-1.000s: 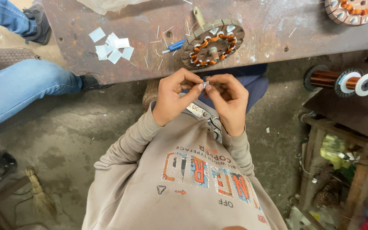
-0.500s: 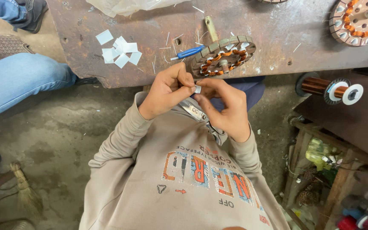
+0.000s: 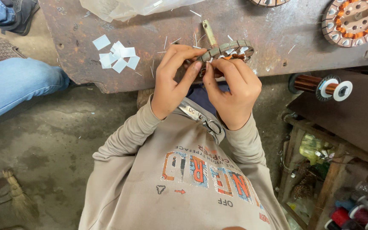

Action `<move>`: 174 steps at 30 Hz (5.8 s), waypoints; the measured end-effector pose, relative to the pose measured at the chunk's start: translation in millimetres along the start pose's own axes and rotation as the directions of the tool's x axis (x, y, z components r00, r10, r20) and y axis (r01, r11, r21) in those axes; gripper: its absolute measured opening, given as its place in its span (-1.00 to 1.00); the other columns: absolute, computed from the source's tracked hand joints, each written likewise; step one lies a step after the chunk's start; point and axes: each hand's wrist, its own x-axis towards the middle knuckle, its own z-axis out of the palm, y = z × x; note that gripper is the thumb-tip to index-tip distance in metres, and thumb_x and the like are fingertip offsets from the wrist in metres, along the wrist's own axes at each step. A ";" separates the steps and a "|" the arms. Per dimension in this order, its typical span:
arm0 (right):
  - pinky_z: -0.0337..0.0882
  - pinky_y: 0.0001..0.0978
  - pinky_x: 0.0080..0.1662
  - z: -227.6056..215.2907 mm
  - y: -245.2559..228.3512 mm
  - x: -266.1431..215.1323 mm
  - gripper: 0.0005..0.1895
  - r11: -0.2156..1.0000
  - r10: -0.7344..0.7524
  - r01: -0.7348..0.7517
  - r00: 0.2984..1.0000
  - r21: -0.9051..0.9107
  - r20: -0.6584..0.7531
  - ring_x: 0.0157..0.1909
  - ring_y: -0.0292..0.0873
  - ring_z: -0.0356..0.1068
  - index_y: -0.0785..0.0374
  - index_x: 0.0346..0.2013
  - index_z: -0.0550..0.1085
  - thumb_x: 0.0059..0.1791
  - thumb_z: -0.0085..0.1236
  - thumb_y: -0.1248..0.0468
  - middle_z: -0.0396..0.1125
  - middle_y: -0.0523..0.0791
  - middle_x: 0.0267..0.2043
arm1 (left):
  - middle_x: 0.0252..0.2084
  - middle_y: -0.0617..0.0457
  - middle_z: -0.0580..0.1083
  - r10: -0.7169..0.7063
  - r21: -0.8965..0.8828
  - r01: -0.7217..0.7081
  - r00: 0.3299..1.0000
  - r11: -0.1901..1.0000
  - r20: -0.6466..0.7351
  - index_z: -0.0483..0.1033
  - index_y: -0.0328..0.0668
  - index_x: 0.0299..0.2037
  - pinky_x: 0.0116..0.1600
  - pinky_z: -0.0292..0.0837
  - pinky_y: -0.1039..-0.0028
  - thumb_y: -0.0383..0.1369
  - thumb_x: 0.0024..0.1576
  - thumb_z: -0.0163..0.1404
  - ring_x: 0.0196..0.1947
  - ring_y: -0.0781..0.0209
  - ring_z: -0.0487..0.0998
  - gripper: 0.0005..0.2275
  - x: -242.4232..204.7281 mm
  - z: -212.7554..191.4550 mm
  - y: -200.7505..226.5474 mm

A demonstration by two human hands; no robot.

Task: The person cuts small white insulating strips with scissors and inserts them into the slots of a motor stator. They repeat this process for multiple slots, handling the stator and strips by hand.

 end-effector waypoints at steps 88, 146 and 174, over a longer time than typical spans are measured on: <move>0.17 -0.41 -0.30 114.8 109.7 -189.6 -0.32 0.737 0.081 -0.439 0.813 0.515 0.577 -0.32 -0.27 0.04 0.26 -0.24 0.24 -0.19 0.48 -0.12 0.07 -0.18 -0.35 | -0.09 -0.13 0.59 -0.346 -0.416 0.210 0.895 0.885 -0.282 0.48 -0.50 0.03 0.07 0.58 0.43 -0.65 0.25 0.07 -0.11 0.21 0.63 -0.82 -97.0 -37.6 -54.7; 0.33 -0.58 -0.16 1.8 63.6 -126.8 -0.89 0.496 0.467 -0.492 0.846 0.715 0.258 -0.23 -0.42 0.31 0.43 -0.16 0.46 0.03 0.18 0.51 0.37 -0.17 -0.23 | -0.14 -0.03 0.55 -0.340 -0.351 0.449 0.880 0.822 0.330 0.53 -0.50 -0.11 -0.20 0.54 0.55 -0.58 0.24 0.10 -0.29 0.36 0.57 -0.91 -88.0 40.2 -46.0; 0.45 -0.19 -0.10 2.6 19.6 -12.8 -0.78 0.967 -0.222 0.212 0.973 0.143 0.061 -0.14 0.06 0.44 0.38 -0.14 0.47 -0.03 0.33 0.51 0.37 0.01 -0.13 | 0.13 -0.07 0.47 -0.052 0.011 0.052 0.996 0.999 0.069 0.32 -0.37 0.27 0.08 0.57 0.49 -0.66 0.22 0.04 0.03 0.25 0.56 -0.60 -30.3 0.0 -19.2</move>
